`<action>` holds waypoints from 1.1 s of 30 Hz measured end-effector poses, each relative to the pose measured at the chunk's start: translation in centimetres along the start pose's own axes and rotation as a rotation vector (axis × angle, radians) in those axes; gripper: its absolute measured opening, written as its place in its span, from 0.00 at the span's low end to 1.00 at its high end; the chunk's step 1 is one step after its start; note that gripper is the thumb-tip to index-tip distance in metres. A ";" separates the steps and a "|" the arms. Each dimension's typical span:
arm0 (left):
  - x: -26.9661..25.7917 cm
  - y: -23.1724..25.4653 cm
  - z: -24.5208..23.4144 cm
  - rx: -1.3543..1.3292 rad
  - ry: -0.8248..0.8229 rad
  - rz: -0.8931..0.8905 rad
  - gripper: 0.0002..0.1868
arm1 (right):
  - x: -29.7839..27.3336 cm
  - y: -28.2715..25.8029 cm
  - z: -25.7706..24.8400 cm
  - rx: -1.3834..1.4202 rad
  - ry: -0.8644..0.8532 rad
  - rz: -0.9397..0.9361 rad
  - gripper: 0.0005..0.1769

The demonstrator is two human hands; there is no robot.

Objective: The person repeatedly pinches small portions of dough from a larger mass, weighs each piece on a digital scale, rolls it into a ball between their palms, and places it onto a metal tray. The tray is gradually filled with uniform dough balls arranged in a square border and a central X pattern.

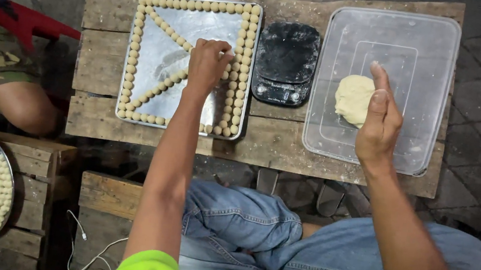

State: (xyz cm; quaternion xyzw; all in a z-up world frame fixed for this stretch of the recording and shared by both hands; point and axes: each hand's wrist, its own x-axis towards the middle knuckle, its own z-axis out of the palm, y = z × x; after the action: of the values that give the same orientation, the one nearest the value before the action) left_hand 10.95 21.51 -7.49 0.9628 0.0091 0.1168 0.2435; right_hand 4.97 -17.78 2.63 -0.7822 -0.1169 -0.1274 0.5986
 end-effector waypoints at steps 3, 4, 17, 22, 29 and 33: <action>0.1 -1.6 1.4 0.212 -0.029 0.084 0.09 | 0.0 0.0 0.0 -0.018 -0.008 0.007 0.29; 0.1 -2.0 1.7 0.256 -0.043 0.090 0.08 | 0.0 -0.1 -0.1 -0.010 -0.004 0.005 0.28; -2.4 1.2 0.1 0.379 -0.287 0.040 0.36 | 0.8 0.1 -1.4 -0.055 0.040 -0.020 0.21; -5.0 7.5 -1.7 0.282 -0.218 -0.087 0.40 | 1.1 3.4 -4.1 -0.310 -0.003 0.043 0.21; -14.2 20.4 5.9 0.150 -0.092 0.348 0.35 | 0.2 11.0 -4.7 -0.847 -0.301 0.359 0.40; -17.2 23.9 8.5 -0.011 -0.247 0.316 0.39 | -0.4 11.2 -3.9 -0.936 -0.278 0.286 0.36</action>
State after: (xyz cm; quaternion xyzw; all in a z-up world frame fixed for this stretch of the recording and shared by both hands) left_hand -4.75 -4.82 -7.26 0.9579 -0.1728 0.0346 0.2264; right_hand 8.16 -24.43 -6.70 -0.9843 -0.0175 0.0226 0.1741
